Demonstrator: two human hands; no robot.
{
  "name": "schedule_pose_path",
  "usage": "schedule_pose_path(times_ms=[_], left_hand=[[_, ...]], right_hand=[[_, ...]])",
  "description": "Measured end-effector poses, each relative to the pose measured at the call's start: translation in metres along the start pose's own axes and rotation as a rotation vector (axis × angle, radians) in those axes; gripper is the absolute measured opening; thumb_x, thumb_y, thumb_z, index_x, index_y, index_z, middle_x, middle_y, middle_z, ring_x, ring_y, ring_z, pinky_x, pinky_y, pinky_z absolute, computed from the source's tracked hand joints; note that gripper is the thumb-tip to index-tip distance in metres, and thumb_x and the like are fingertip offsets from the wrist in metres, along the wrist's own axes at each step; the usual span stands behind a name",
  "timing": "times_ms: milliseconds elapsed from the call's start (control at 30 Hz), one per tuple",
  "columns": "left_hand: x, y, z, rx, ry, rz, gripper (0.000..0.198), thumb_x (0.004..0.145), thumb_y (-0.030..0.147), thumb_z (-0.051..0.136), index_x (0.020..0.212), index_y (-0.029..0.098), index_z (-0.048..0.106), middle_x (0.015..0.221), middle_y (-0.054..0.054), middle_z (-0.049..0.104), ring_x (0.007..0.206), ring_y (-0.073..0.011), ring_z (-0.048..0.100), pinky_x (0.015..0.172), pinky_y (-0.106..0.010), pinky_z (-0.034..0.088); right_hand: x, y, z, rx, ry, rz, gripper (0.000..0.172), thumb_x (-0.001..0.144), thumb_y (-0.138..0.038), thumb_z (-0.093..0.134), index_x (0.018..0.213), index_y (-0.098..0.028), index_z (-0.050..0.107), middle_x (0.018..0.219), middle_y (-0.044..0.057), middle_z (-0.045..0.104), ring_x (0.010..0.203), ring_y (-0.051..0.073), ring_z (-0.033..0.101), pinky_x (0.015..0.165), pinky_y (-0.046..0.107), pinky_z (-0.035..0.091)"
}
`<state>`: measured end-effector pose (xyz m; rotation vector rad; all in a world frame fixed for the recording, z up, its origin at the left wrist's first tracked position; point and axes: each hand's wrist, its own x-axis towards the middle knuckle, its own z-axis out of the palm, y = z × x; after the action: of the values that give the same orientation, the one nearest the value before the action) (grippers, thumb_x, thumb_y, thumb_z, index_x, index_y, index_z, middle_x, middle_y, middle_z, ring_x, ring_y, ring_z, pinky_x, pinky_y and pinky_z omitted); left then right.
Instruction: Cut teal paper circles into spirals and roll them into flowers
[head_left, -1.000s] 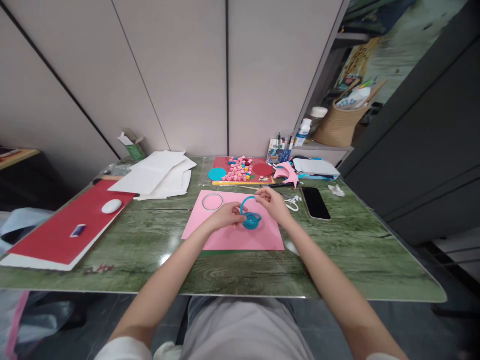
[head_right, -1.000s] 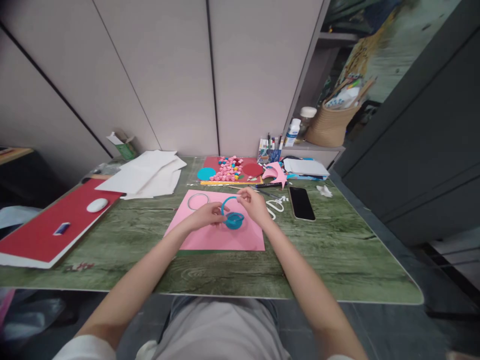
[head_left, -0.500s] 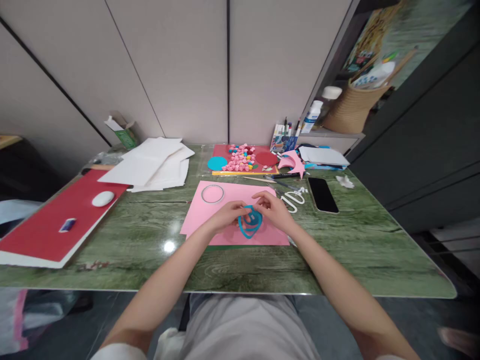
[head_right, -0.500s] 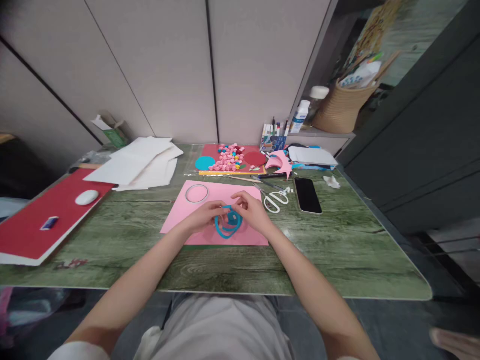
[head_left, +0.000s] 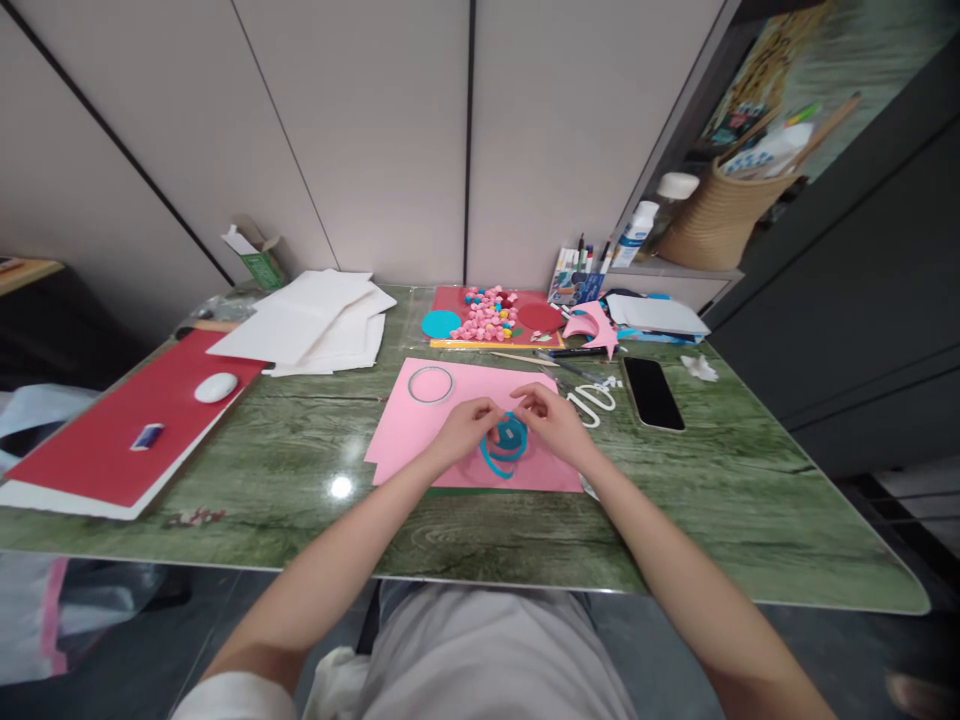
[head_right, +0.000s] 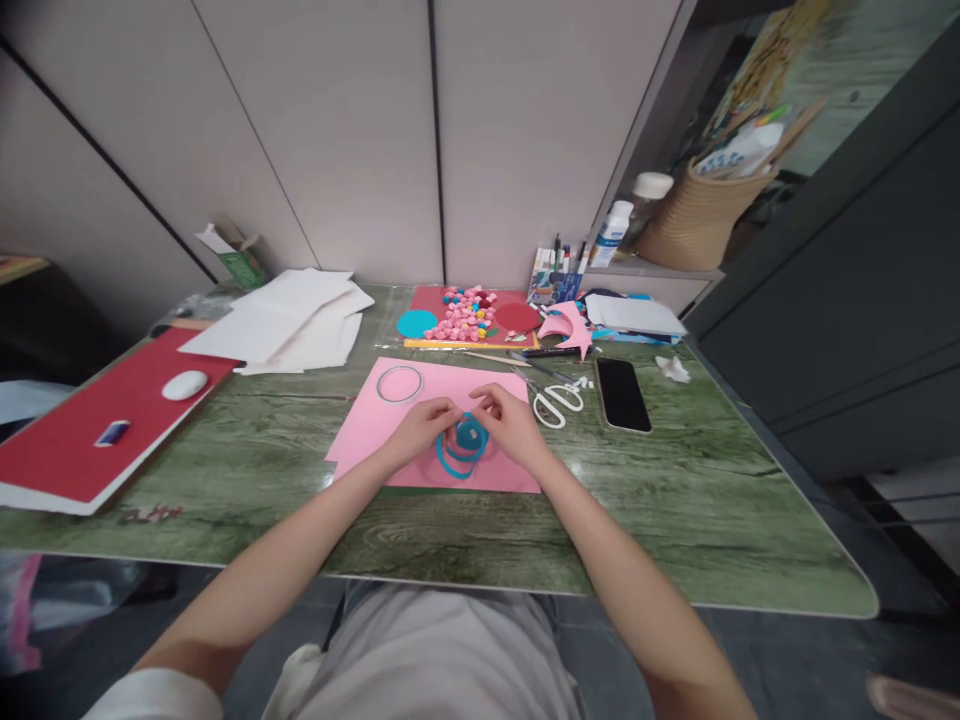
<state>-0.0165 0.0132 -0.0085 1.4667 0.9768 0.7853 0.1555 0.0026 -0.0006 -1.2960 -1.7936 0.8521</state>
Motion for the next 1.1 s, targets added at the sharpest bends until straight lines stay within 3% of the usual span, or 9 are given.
schedule_pose_path(times_ms=[167,533,767,933,1100], left_hand=[[-0.002,0.000,0.003,0.009,-0.047,-0.005,0.026,0.076,0.039,0.051,0.073,0.014,0.055,0.050,0.001,0.056,0.041,-0.0085,0.047,0.041,-0.019,0.034],[-0.003,0.004,0.005,0.046,0.047,0.003,0.021,0.075,0.034,0.051,0.070,0.014,0.054,0.049,0.003,0.053,0.039,-0.0075,0.046,0.040,-0.018,0.034],[-0.003,0.007,0.001,-0.040,0.124,0.032,0.016,0.074,0.030,0.050,0.071,0.015,0.053,0.044,0.005,0.050,0.034,-0.0068,0.044,0.036,-0.018,0.034],[-0.003,0.006,0.002,-0.066,0.098,0.042,0.018,0.075,0.032,0.051,0.069,0.015,0.052,0.044,0.005,0.049,0.034,-0.0067,0.043,0.035,-0.017,0.033],[-0.003,0.004,0.004,-0.059,0.091,0.024,0.021,0.075,0.037,0.051,0.072,0.016,0.053,0.044,0.005,0.049,0.035,-0.0074,0.044,0.035,-0.018,0.034]], right_hand=[[-0.001,-0.001,0.001,0.002,-0.018,-0.032,0.024,0.075,-0.020,0.052,0.100,-0.020,0.055,0.073,-0.001,0.057,0.060,0.011,0.052,0.056,0.022,0.039],[-0.003,-0.005,0.001,-0.008,-0.005,-0.035,0.027,0.074,-0.016,0.050,0.100,-0.021,0.055,0.074,-0.001,0.059,0.062,0.011,0.054,0.057,0.023,0.040],[0.000,-0.002,-0.008,0.017,0.067,-0.014,0.024,0.074,-0.017,0.050,0.097,-0.020,0.055,0.069,-0.002,0.057,0.057,0.011,0.052,0.055,0.023,0.040],[0.002,0.001,-0.009,0.235,-0.023,0.046,0.019,0.077,-0.026,0.051,0.092,-0.017,0.058,0.071,0.001,0.058,0.054,0.011,0.052,0.050,0.023,0.042],[0.002,-0.007,-0.007,0.241,-0.083,0.053,0.019,0.075,-0.033,0.056,0.082,-0.016,0.061,0.070,0.001,0.059,0.052,0.010,0.050,0.049,0.023,0.042]])
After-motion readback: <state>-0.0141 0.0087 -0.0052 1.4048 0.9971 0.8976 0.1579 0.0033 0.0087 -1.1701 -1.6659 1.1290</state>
